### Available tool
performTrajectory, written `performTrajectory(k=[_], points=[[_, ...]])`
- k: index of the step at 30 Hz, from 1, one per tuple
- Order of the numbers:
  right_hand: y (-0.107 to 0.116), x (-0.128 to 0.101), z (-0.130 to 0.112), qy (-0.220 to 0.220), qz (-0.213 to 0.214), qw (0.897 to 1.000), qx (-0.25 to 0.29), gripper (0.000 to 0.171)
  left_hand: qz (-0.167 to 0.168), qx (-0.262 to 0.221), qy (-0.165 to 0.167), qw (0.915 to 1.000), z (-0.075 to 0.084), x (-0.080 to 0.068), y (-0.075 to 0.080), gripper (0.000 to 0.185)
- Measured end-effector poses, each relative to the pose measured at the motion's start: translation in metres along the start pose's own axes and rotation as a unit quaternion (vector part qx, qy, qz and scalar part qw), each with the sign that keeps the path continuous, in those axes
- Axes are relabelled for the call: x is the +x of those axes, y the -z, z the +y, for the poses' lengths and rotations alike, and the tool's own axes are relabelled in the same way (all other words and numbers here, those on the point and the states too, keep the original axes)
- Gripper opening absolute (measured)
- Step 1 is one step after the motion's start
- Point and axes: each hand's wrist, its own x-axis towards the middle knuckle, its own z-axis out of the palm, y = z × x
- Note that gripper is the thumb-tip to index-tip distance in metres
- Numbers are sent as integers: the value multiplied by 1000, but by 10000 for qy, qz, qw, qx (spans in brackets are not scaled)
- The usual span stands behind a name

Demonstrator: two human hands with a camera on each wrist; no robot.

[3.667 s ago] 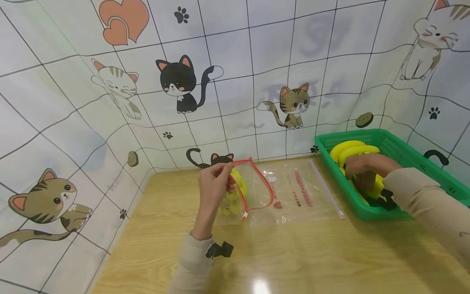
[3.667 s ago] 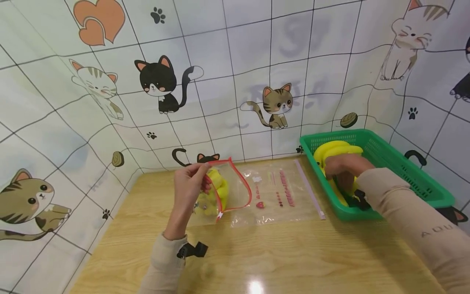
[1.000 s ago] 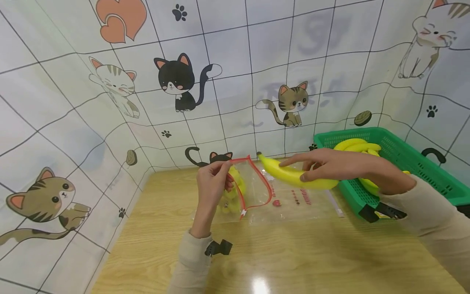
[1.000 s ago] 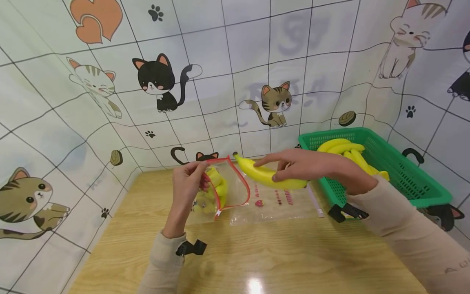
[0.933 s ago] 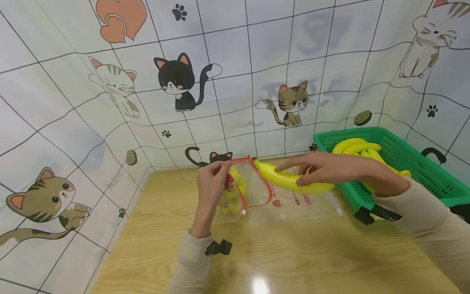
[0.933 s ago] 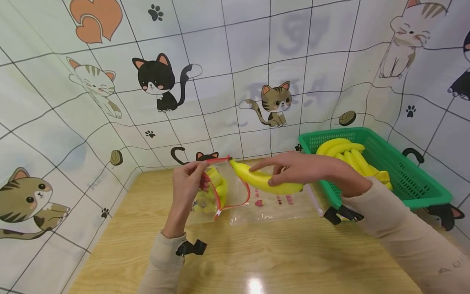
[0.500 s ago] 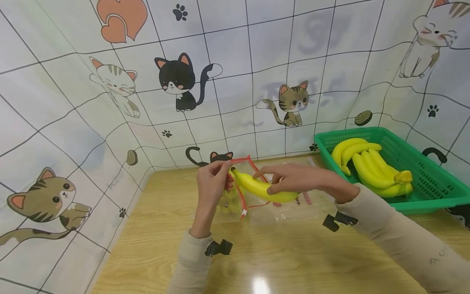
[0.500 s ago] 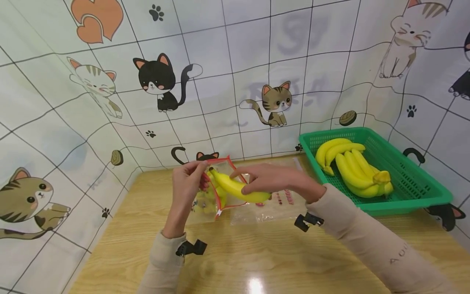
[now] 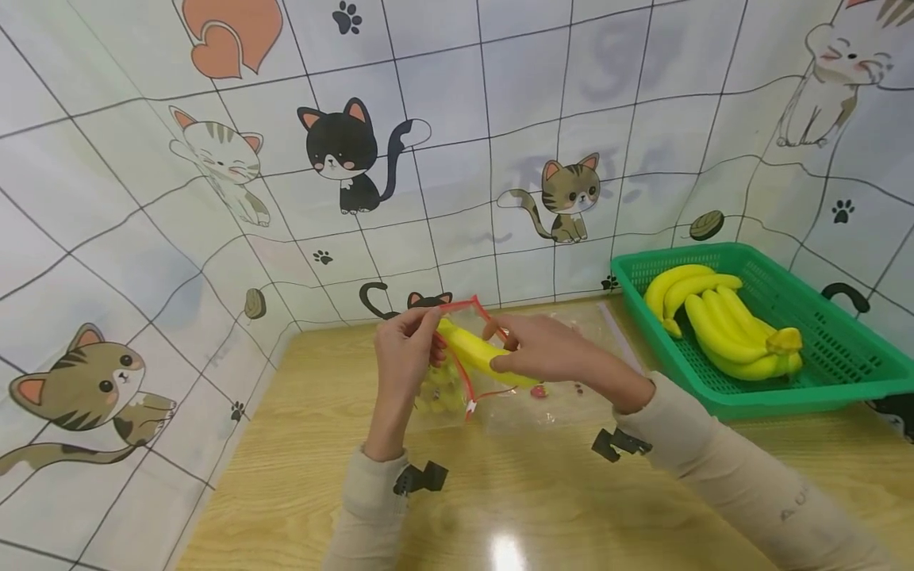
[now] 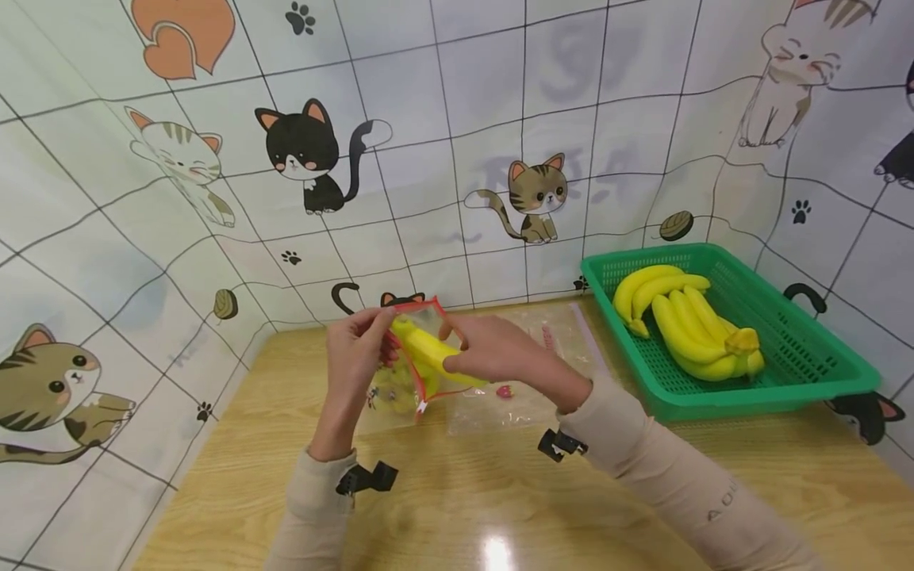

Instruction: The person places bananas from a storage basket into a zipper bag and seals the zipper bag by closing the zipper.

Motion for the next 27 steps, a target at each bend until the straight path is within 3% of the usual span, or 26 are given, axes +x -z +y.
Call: performTrajectory(k=[4, 7, 10, 18, 21, 27], points=[[-3, -4, -3, 110, 830, 9947, -595, 36, 76, -21, 39, 10000, 2, 2, 1, 21], [-4, -8, -3, 308, 1678, 9810, -928, 29, 157, -28, 69, 9998, 2, 3, 2, 23], [-4, -11, -3, 544, 2339, 9665, -902, 29, 161, -13, 60, 9999, 2, 4, 3, 25], [-6, -19, -3, 1254, 2944, 9455, -600, 38, 138, 32, 67, 9999, 3, 2, 5, 23], [-9, -19, -3, 1782, 3289, 9257, -551, 42, 99, 31, 81, 9999, 3, 2, 4, 25], [-18, -15, 0, 2946, 4051, 8604, -940, 44, 64, 23, 105, 9999, 2, 2, 3, 27]])
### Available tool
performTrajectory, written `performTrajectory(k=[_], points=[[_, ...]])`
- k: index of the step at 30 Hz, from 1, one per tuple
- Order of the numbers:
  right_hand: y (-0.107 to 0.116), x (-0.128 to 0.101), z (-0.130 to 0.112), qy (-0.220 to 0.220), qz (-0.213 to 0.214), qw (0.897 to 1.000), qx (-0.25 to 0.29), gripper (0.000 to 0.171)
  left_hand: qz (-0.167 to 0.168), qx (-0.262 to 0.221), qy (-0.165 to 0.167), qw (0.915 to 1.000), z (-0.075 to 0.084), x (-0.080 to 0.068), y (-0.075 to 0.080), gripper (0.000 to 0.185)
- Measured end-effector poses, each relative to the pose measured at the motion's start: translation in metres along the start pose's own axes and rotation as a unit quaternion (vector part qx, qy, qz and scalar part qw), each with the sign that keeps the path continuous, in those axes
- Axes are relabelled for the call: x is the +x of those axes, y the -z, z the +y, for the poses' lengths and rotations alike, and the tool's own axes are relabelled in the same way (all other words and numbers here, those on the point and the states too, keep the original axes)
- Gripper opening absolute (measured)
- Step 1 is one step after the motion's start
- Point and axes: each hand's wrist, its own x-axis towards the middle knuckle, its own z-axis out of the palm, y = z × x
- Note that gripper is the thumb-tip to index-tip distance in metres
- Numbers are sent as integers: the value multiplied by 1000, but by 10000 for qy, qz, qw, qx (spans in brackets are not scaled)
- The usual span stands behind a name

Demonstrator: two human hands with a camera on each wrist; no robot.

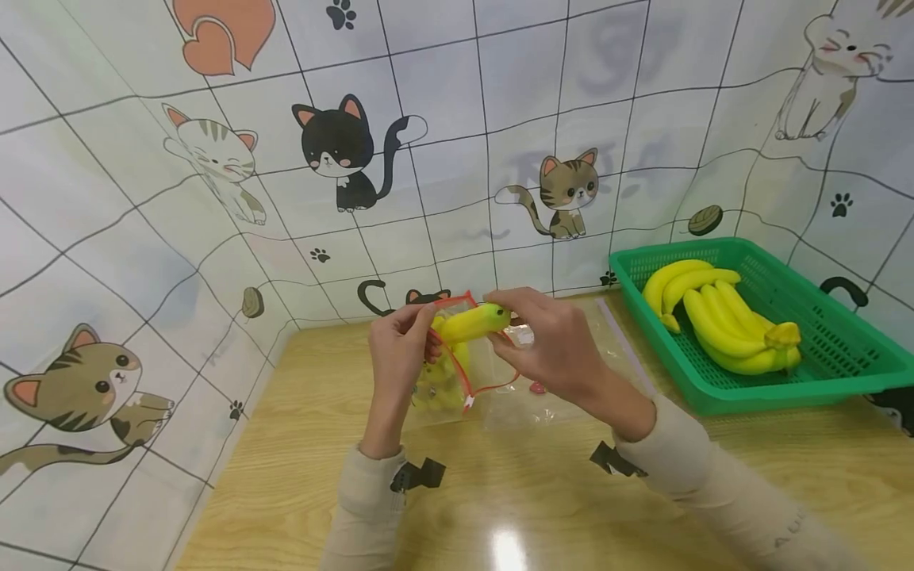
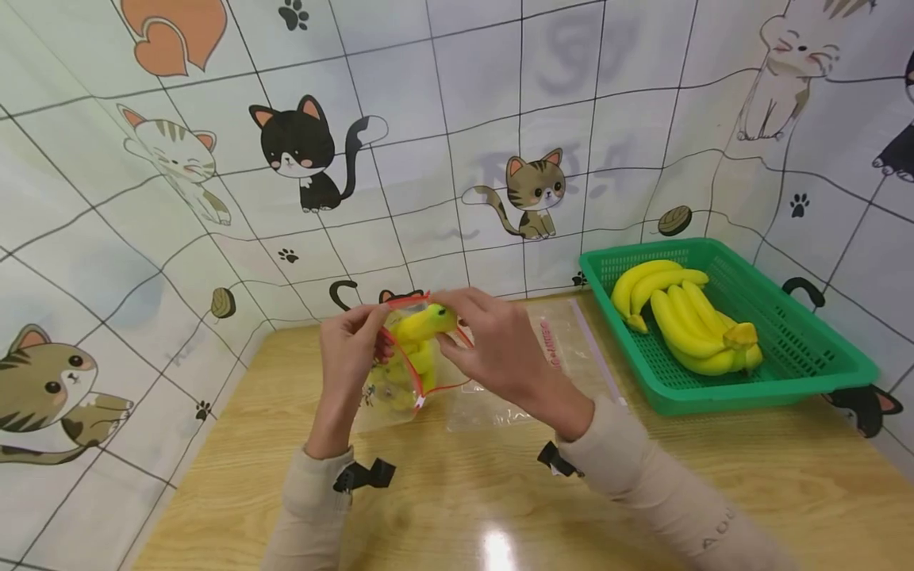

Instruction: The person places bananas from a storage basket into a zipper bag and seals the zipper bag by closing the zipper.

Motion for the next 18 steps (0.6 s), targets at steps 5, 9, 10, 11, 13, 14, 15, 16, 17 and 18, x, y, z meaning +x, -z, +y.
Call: performTrajectory(k=[5, 9, 10, 11, 13, 14, 15, 16, 17, 18], points=[[-3, -8, 1, 681, 196, 9972, -254, 44, 52, 16, 20, 10000, -2, 0, -1, 26], [-5, -10, -3, 1036, 246, 9936, -372, 40, 38, -8, -4, 10000, -2, 1, -1, 26], [-6, -10, -4, 1117, 239, 9927, -379, 39, 29, -14, -20, 10000, -2, 2, -1, 26], [-8, -10, -5, 1185, 213, 9921, -353, 38, 18, -21, -27, 10000, -2, 2, -1, 25], [-14, -10, -6, 1312, 121, 9907, -333, 36, -41, -52, -84, 9999, -2, 2, -1, 25], [-17, -10, -6, 1362, 68, 9902, -302, 36, -77, -54, -107, 9999, -3, 2, 0, 25], [-20, -10, -7, 1387, 15, 9900, -257, 36, -126, -59, -124, 9998, -3, 2, 0, 25], [-23, -10, -7, 1385, -49, 9902, -196, 36, -179, -48, -150, 9997, -3, 2, 0, 25], [-25, -10, -7, 1367, -99, 9904, -153, 37, -230, -26, -174, 9996, -2, 2, 1, 25], [-28, -10, -7, 1341, -132, 9908, -132, 38, -284, -8, -203, 9994, -2, 2, 1, 25]])
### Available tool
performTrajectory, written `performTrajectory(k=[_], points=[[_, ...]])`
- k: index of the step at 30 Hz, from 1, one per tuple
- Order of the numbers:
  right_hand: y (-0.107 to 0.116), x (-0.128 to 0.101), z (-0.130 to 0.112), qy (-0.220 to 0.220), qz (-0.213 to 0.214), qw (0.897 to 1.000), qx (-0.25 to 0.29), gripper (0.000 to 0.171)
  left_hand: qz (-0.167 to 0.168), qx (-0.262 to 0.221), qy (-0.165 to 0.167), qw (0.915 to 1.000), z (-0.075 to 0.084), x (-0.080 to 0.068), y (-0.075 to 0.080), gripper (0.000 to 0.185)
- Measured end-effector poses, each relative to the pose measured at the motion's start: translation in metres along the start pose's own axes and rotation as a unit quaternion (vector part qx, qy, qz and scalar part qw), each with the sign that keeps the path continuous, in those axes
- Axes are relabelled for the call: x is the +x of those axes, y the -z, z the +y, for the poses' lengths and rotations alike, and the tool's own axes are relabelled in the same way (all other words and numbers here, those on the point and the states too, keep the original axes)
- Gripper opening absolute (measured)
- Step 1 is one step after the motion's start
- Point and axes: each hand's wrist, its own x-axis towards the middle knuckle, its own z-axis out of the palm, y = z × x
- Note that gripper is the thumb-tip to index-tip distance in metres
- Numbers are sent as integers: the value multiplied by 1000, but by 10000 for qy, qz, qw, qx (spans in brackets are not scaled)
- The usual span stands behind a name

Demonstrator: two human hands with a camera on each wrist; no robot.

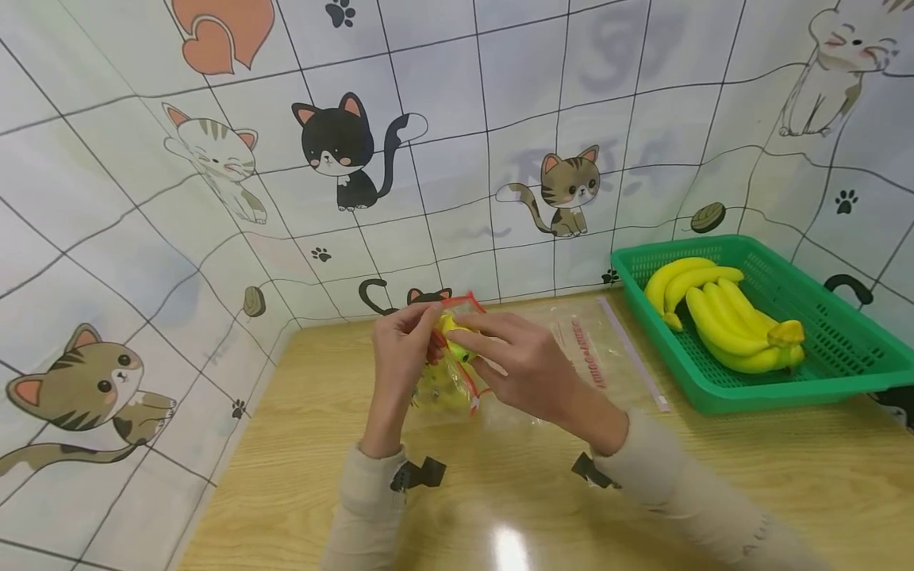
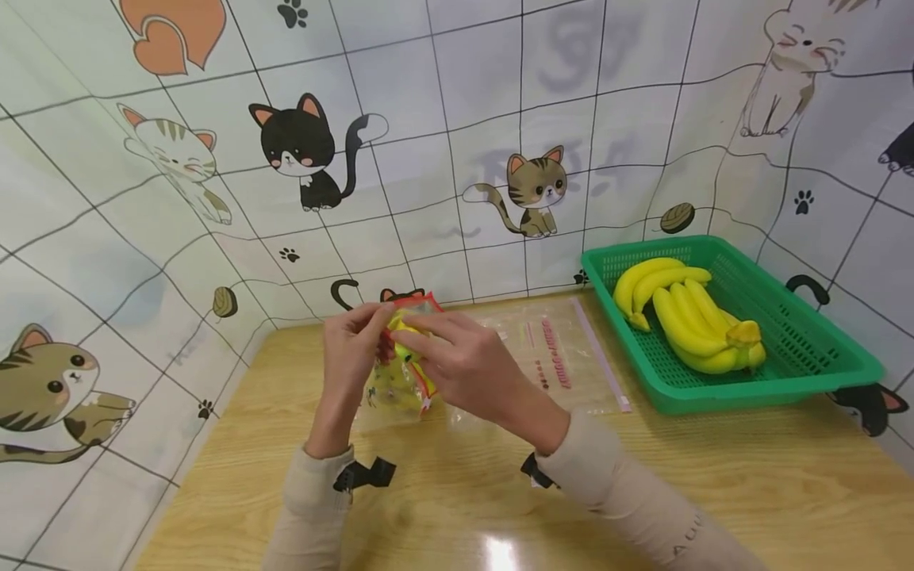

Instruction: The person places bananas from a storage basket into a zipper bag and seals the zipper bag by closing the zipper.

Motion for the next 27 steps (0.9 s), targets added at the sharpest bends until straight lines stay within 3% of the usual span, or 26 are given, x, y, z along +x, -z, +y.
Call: performTrajectory(k=[7, 13, 19, 23, 27], points=[[-20, -5, 8, -540, -220, 9975, 405, 40, -227, 71, -159, 9996, 1, -1, 1, 26], [-37, -13, 9, -1173, -433, 9920, 153, 41, -321, 26, -274, 9991, 1, 0, -2, 26], [-48, -16, 7, -1358, -621, 9888, -45, 28, -261, 35, -363, 9990, -1, 0, -4, 24], [-50, -16, 7, -1389, -1019, 9849, -156, 16, -197, 56, -383, 9991, -1, 0, -4, 23], [-45, -17, 7, -1724, -1305, 9761, 237, 13, -157, 24, -345, 9993, -1, 0, -3, 23]])
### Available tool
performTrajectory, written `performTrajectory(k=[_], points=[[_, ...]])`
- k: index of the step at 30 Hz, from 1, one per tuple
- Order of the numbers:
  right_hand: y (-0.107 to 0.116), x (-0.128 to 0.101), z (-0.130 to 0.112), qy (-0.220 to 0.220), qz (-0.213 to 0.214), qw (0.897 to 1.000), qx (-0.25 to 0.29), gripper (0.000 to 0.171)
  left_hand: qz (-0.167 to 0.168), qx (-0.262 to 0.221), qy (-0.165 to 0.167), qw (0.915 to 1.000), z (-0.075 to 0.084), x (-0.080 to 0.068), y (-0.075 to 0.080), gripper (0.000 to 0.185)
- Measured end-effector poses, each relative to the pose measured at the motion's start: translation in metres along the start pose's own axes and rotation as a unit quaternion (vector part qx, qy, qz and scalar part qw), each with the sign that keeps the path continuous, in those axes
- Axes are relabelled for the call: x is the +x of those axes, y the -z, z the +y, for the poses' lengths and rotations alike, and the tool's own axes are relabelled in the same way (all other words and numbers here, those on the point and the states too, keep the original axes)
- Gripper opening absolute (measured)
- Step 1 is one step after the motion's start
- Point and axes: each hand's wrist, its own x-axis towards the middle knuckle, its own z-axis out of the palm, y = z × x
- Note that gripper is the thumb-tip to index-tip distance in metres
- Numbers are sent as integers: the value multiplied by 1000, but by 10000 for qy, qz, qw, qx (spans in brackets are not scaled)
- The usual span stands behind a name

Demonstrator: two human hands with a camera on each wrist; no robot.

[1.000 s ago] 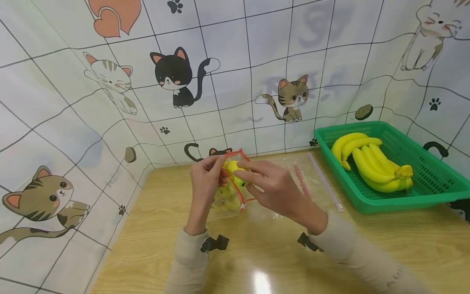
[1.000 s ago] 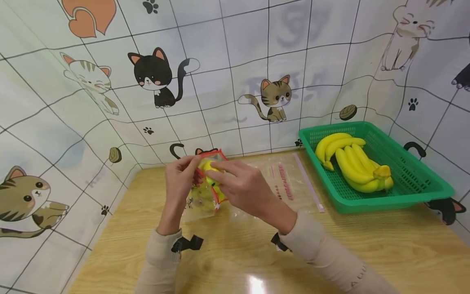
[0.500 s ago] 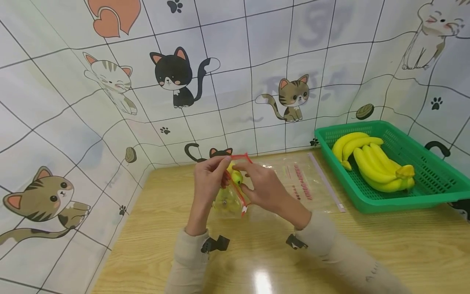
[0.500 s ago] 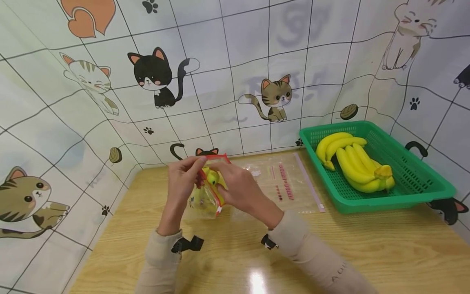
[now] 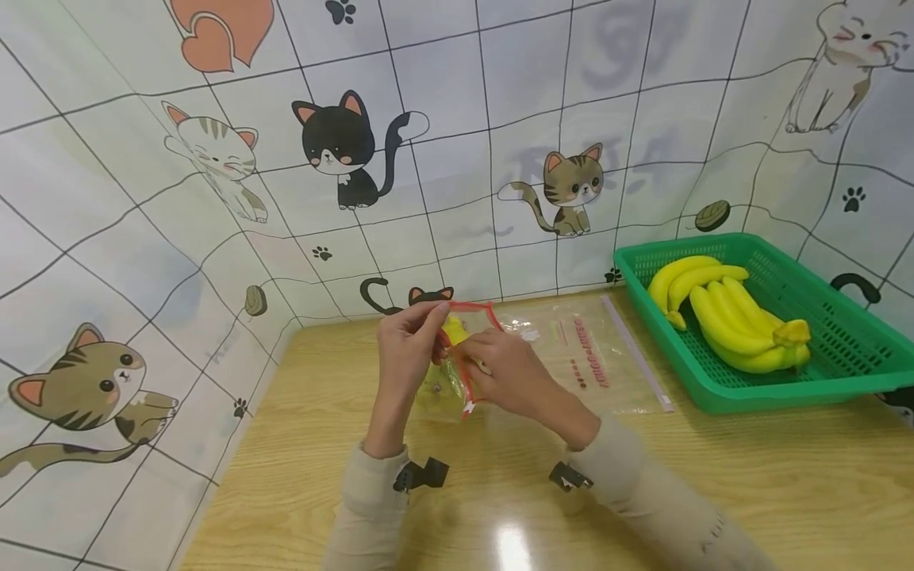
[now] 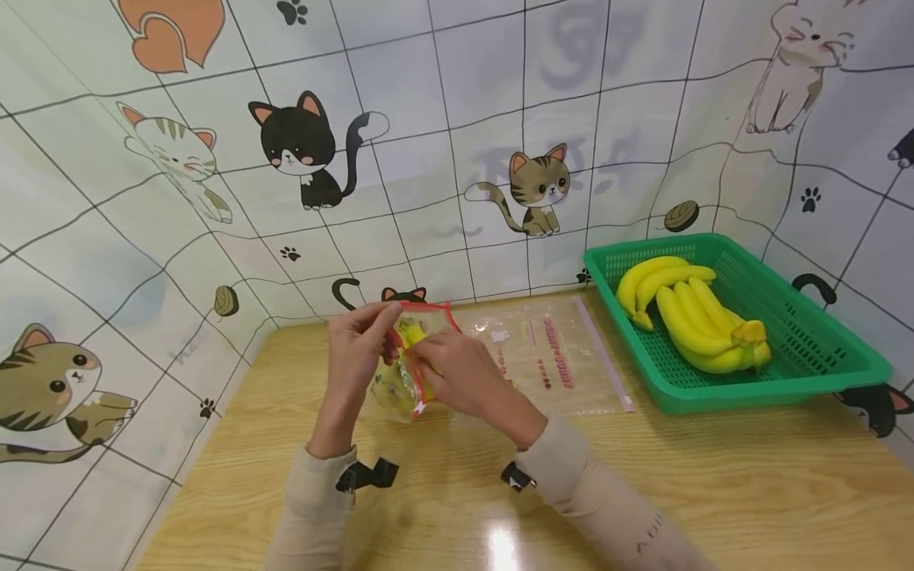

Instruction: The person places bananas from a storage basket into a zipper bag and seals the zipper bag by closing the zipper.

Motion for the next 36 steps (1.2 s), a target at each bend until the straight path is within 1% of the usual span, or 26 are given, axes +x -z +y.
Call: performTrajectory(k=[4, 7, 9, 10, 11, 12, 13, 15, 17, 18, 19, 20, 22, 23, 24, 27, 31, 36], points=[[13, -2, 0, -309, 86, 9963, 793, 17, 85, -31, 37, 10000, 0, 0, 0, 24], [27, -4, -1, -359, 84, 9918, 1226, 10, 153, -43, 51, 9999, 1, 1, -1, 22], [37, -6, -4, -380, -166, 9886, 1447, 5, 197, -77, 60, 9998, 1, 0, -1, 21], [43, -7, -6, -415, -401, 9862, 1553, 9, 223, -100, 64, 9997, 1, 0, -1, 21], [48, -9, -9, -460, -722, 9821, 1677, 15, 254, -101, 69, 9996, 2, 0, -1, 21], [53, -10, -12, -520, -1089, 9758, 1824, 21, 291, -128, 69, 9995, 2, 0, -1, 21], [57, -11, -16, -607, -1479, 9674, 1965, 26, 325, -150, 60, 9993, 2, 0, -1, 21], [62, -14, -25, -935, -2270, 9449, 2165, 36, 389, -187, 52, 9991, 3, 0, -2, 21], [61, -16, -34, -1393, -2871, 9197, 2287, 42, 438, -212, 39, 9988, 3, 0, -2, 22], [59, -17, -39, -1674, -3034, 9084, 2339, 44, 456, -222, 30, 9987, 3, 0, -2, 22], [54, -18, -42, -1936, -3091, 9014, 2334, 47, 471, -224, 35, 9986, 3, 0, -2, 22], [48, -18, -46, -2208, -3063, 8962, 2329, 51, 482, -230, 42, 9986, 2, -1, -2, 22], [38, -18, -50, -2609, -2882, 8924, 2292, 53, 525, -267, 64, 9982, 2, -1, -2, 23], [34, -18, -51, -2742, -2742, 8929, 2287, 52, 557, -291, 72, 9980, 3, -2, -1, 24], [29, -18, -50, -2797, -2586, 8956, 2297, 50, 592, -324, 79, 9977, 3, -2, -1, 24], [25, -18, -47, -2768, -2257, 9050, 2311, 40, 736, -435, 41, 9963, 4, -2, 1, 26], [28, -16, -39, -2679, -1863, 9176, 2271, 31, 913, -478, -43, 9947, 4, -1, 3, 29], [37, -12, -27, -2628, -1104, 9363, 2053, 22, 1141, -645, -7, 9914, 7, 0, 5, 29]])
